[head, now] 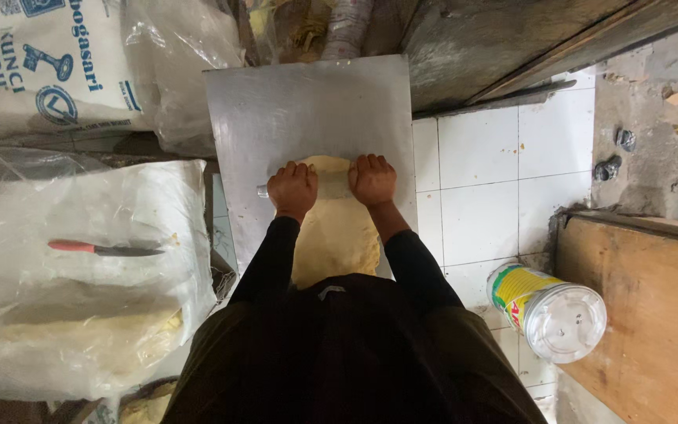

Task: The person kneads a piece of dough on a metal table by hand and then rolls it out using a glass bottle.

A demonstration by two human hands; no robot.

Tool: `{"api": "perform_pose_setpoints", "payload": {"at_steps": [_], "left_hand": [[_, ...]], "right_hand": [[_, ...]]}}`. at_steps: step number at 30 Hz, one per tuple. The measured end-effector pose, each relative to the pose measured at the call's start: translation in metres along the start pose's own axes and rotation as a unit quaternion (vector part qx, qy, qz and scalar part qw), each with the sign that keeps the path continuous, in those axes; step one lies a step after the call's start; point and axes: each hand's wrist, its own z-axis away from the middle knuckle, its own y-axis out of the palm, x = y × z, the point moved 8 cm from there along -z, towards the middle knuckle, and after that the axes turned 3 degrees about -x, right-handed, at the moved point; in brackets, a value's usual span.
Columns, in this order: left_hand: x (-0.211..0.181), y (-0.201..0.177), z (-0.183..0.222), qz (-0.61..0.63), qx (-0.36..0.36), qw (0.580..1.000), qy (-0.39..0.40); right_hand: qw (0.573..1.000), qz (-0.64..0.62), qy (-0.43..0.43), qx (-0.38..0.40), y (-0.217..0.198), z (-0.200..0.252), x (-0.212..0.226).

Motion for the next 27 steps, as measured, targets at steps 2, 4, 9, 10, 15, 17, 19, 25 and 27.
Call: {"api": "perform_pose_setpoints", "payload": {"at_steps": [2,4,9,10,15,17,19,25,27], "left_hand": [[0.0,0.001,-0.008,0.004,-0.012,1.0,-0.009],[0.0,0.006,-0.013,0.01,-0.004,1.0,-0.016],[0.007,0.022,-0.021,-0.043,0.017,0.998,-0.053],[0.01,0.028,-0.026,-0.043,0.026,0.997,-0.063],[0.024,0.045,-0.05,-0.052,0.002,0.993,-0.103],[0.033,0.046,-0.058,-0.042,-0.02,0.989,-0.141],[0.027,0.043,-0.052,-0.046,-0.017,0.993,-0.108],[-0.008,0.002,0.039,-0.102,0.003,0.991,0.091],[-0.017,-0.012,0.051,-0.117,0.017,0.982,0.15]], "right_hand": [[1.0,-0.007,0.014,0.027,0.01,-0.008,-0.008],[1.0,0.003,-0.003,-0.003,0.01,-0.015,-0.009],[1.0,0.028,-0.003,-0.007,0.017,-0.029,-0.014],[0.999,0.032,0.001,-0.016,0.017,-0.035,-0.017],[0.997,0.051,0.006,-0.051,0.02,-0.059,-0.024],[0.994,0.063,0.003,-0.087,0.016,-0.063,-0.021],[0.992,0.075,0.004,-0.104,0.009,-0.055,-0.016],[0.997,0.078,0.016,-0.021,-0.009,0.025,0.002],[0.996,0.08,0.002,0.025,-0.016,0.047,0.009]]}}
